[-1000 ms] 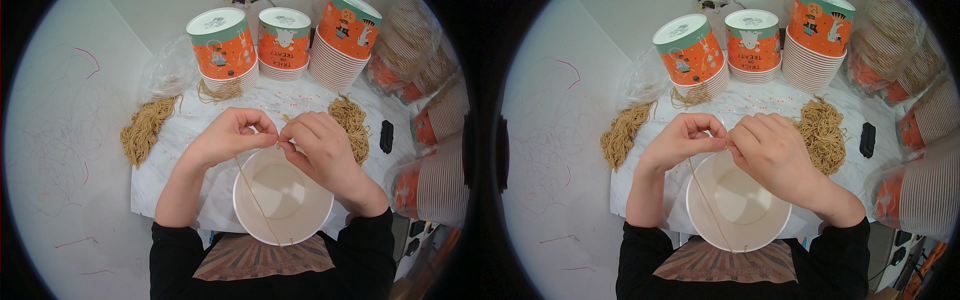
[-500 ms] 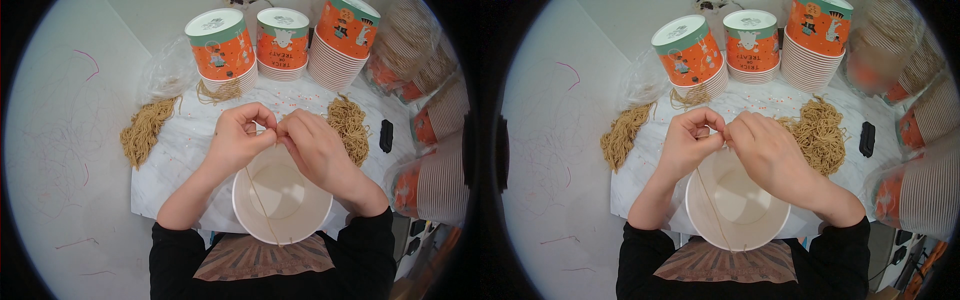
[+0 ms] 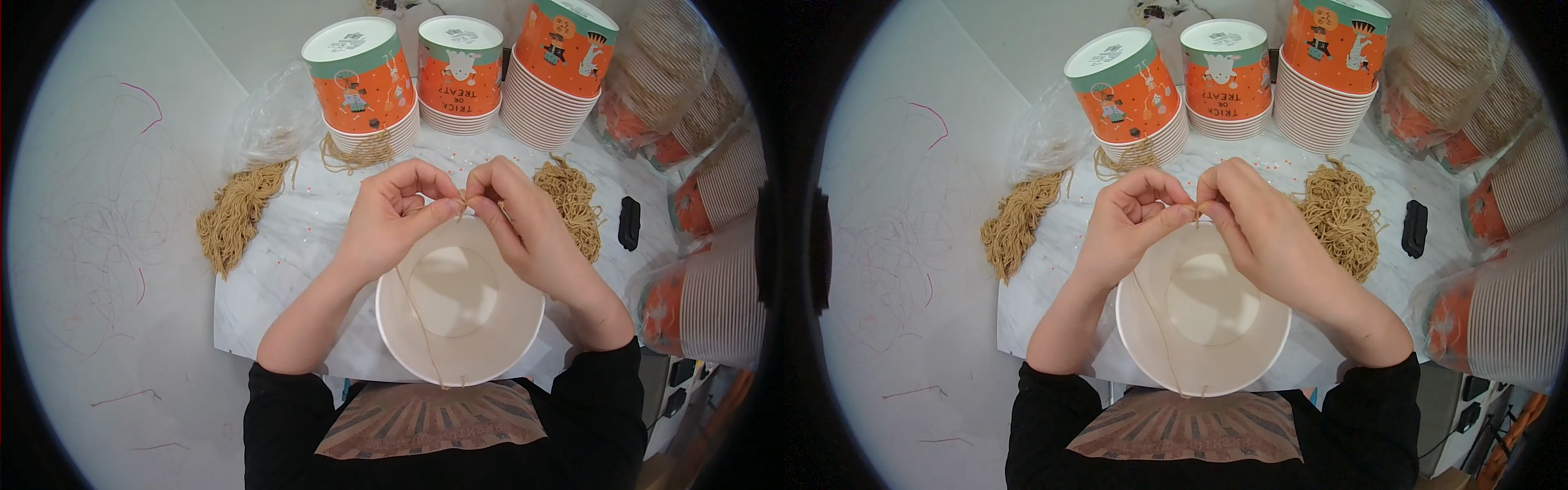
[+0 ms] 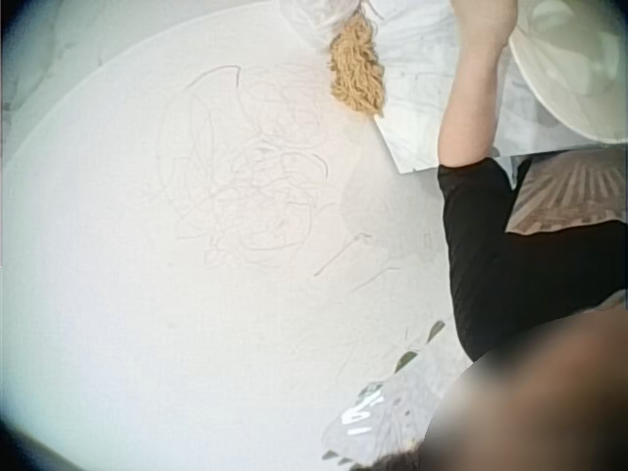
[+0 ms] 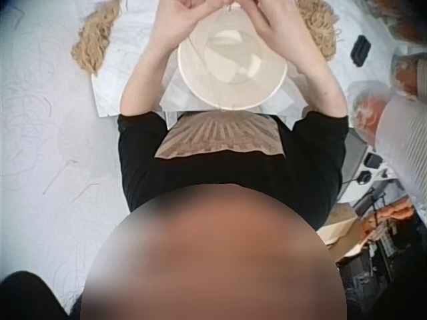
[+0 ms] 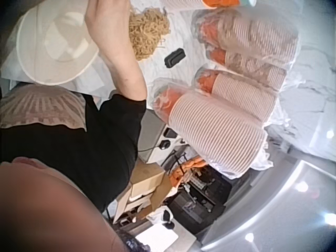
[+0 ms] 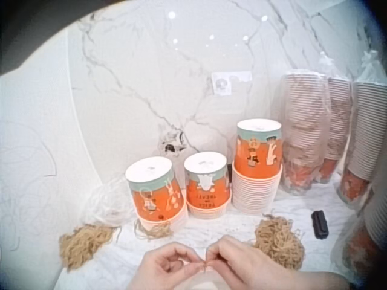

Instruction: Assembling Halloween-themed paper buckets by attaching string handles through pre-punched holes.

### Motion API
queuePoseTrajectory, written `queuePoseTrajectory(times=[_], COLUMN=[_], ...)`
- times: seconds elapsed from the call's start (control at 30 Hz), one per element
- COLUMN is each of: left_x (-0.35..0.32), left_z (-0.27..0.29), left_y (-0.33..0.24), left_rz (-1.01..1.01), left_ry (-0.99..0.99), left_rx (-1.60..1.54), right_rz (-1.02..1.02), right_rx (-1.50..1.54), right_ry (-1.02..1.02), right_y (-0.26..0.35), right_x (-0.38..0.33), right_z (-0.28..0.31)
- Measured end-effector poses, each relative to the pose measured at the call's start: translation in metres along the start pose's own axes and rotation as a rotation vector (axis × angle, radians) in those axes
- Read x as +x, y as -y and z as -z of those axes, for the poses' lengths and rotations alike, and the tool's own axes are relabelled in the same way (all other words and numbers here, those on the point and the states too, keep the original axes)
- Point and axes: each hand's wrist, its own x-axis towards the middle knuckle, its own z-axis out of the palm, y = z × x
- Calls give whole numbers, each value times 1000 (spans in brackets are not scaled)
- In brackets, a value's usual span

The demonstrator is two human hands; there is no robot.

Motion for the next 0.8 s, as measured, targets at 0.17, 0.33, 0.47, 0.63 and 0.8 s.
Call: queuePoseTrajectory(times=[0.17,0.33,0.47,0.63,0.8], left_x=[-1,-1,-3,-3,-4], left_z=[0,3,-1,-2,-9], left_y=[0,-5,-5,-8,2], left_rz=[51,107,110,105,-54], left_ry=[65,14,-73,-62,-125], left_rx=[-131,-45,-18,194,113], right_rz=[6,-21,66,71,72], right_rx=[60,43,-31,-77,-53], right_ry=[54,95,91,79,84], right_y=[-3,2,3,6,5], right_x=[3,3,2,-2,1], right_z=[4,6,0,-1,3])
